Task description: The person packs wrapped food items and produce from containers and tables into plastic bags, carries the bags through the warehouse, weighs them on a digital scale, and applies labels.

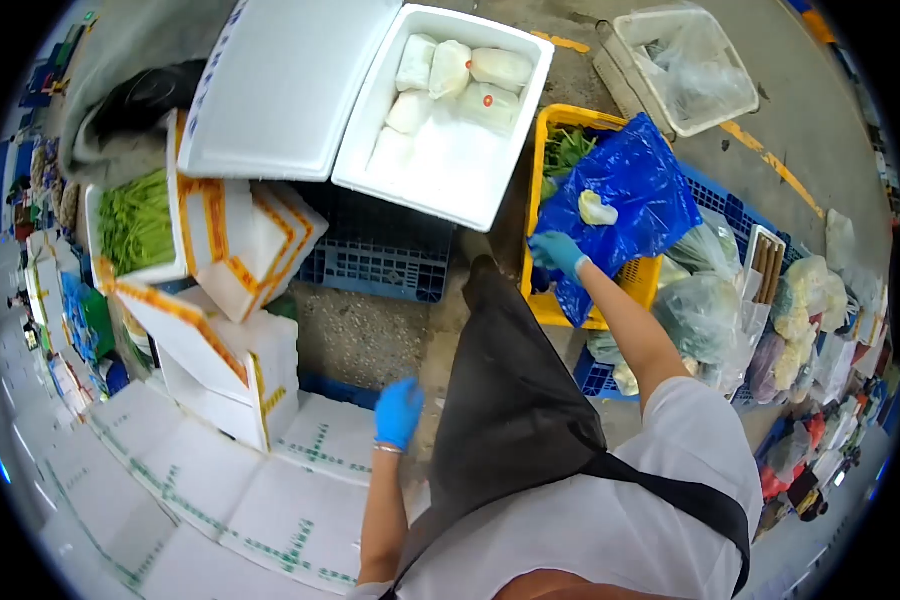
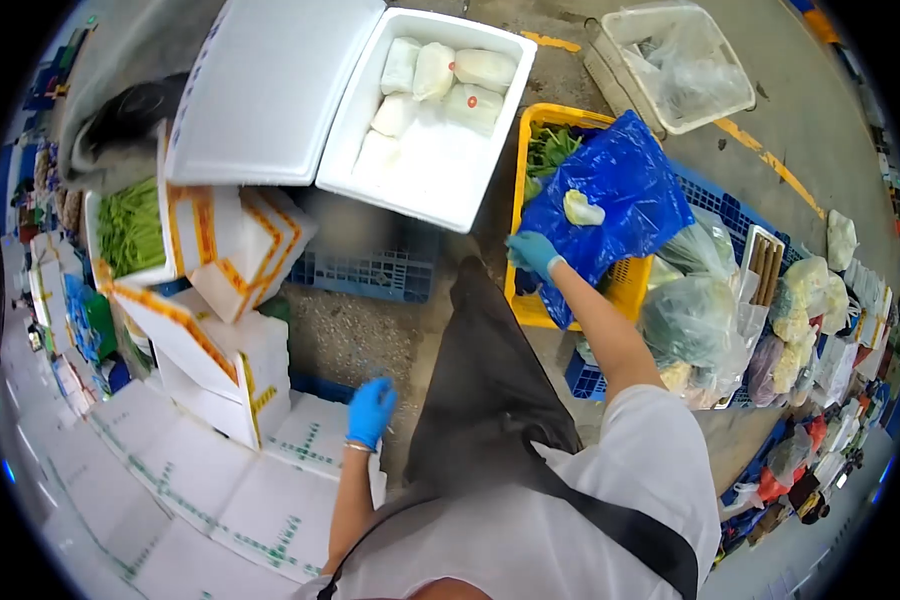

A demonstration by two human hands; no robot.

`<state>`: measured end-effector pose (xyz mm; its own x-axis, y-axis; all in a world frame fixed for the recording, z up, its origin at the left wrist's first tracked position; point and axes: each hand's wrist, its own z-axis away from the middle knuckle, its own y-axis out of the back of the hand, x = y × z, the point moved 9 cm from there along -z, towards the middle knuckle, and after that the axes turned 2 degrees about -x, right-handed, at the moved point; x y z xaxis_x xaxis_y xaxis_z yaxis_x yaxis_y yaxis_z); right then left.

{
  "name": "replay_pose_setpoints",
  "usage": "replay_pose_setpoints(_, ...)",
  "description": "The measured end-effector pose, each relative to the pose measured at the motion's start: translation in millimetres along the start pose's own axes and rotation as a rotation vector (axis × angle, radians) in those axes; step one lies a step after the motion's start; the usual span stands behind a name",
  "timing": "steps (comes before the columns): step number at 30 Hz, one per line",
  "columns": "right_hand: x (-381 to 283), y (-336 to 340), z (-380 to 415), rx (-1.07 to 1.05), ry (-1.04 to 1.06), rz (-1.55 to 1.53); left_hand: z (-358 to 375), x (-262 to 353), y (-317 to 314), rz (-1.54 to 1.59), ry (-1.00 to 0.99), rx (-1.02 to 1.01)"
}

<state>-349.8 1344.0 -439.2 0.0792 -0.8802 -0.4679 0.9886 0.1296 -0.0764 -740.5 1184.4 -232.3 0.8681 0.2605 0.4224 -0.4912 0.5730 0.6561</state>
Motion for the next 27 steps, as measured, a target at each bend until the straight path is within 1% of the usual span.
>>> replay_pose_setpoints(1,-39.4,-9.6,-29.1,-0.005,-0.013,0.026,-8.1,-22.2,-20.8,0.125,-0.008,0.001)
replay_pose_setpoints(2,-67.2,-14.8,-70.8,-0.026,0.014,0.052,-11.8,-27.9,-27.3,0.149,0.093,-0.092)
replay_pose_setpoints(3,-93.5,-19.2,-113.6,-0.049,0.044,0.075,-13.7,-43.1,-37.2,0.231,0.182,-0.127)
replay_pose_setpoints(4,-120.8,-20.9,-155.9,-0.064,0.070,0.054,-15.3,-51.0,-36.2,0.276,0.323,-0.172)
replay_pose_setpoints(5,-145.7,-23.7,-198.8,-0.083,0.095,0.034,-16.8,-60.5,-36.4,0.279,0.317,-0.154)
replay_pose_setpoints(6,-171.0,-15.0,-238.4,0.049,0.137,0.080,-17.5,-71.2,-37.0,0.357,0.459,-0.182)
replay_pose_setpoints(7,-196.9,-7.3,-273.3,0.179,0.177,0.129,-19.3,-81.0,-38.3,0.450,0.486,-0.143)
replay_pose_setpoints(9,-253.0,-7.0,-322.5,0.228,0.251,0.016,-15.1,-100.8,-47.6,0.637,0.544,-0.063)
replay_pose_setpoints(11,-300.1,-2.2,-371.6,0.277,0.322,-0.091,-2.2,-113.0,-69.2,0.889,0.830,-0.090)
replay_pose_setpoints(12,-320.0,6.9,-407.4,0.382,0.392,-0.022,0.7,-112.3,-77.5,1.015,0.974,-0.095)
replay_pose_setpoints(13,-332.9,12.1,-435.9,0.485,0.461,0.046,-6.0,-103.8,-78.1,1.019,0.985,-0.119)
replay_pose_setpoints(16,-343.7,11.0,-469.3,0.752,0.303,0.043,-29.8,-71.1,-71.8,1.013,0.999,-0.184)
replay_pose_setpoints(17,-342.2,6.0,-476.9,0.711,0.367,-0.008,-36.0,-71.4,-75.4,0.911,0.935,-0.216)
replay_pose_setpoints(19,-337.3,7.4,-474.9,0.639,0.495,-0.105,-50.4,-61.1,-71.7,0.907,0.955,-0.257)
replay_pose_setpoints(20,-336.5,9.8,-455.4,0.645,0.481,-0.041,-54.9,-54.0,-65.9,0.923,0.940,-0.245)
replay_pose_setpoints(22,-308.8,11.0,-476.1,0.412,0.578,-0.025,-75.1,-45.9,-53.6,0.958,0.883,-0.208)
replay_pose_setpoints(23,-316.1,-0.3,-426.7,0.390,0.630,0.119,-78.6,-44.7,-50.1,0.969,0.900,-0.203)
replay_pose_setpoints(24,-290.0,-1.2,-423.4,0.457,0.559,0.291,-78.9,-45.3,-46.2,0.981,0.915,-0.201)
replay_pose_setpoints(25,-271.1,-9.0,-414.2,0.451,0.484,0.460,-79.2,-48.0,-43.9,0.992,0.929,-0.196)
replay_pose_setpoints(26,-259.7,-14.1,-405.4,0.385,0.285,0.621,-78.8,-51.0,-45.2,1.027,0.942,-0.194)
replay_pose_setpoints(27,-260.5,-16.6,-399.1,0.414,0.264,0.650,-82.4,-51.2,-43.2,1.014,0.933,-0.192)
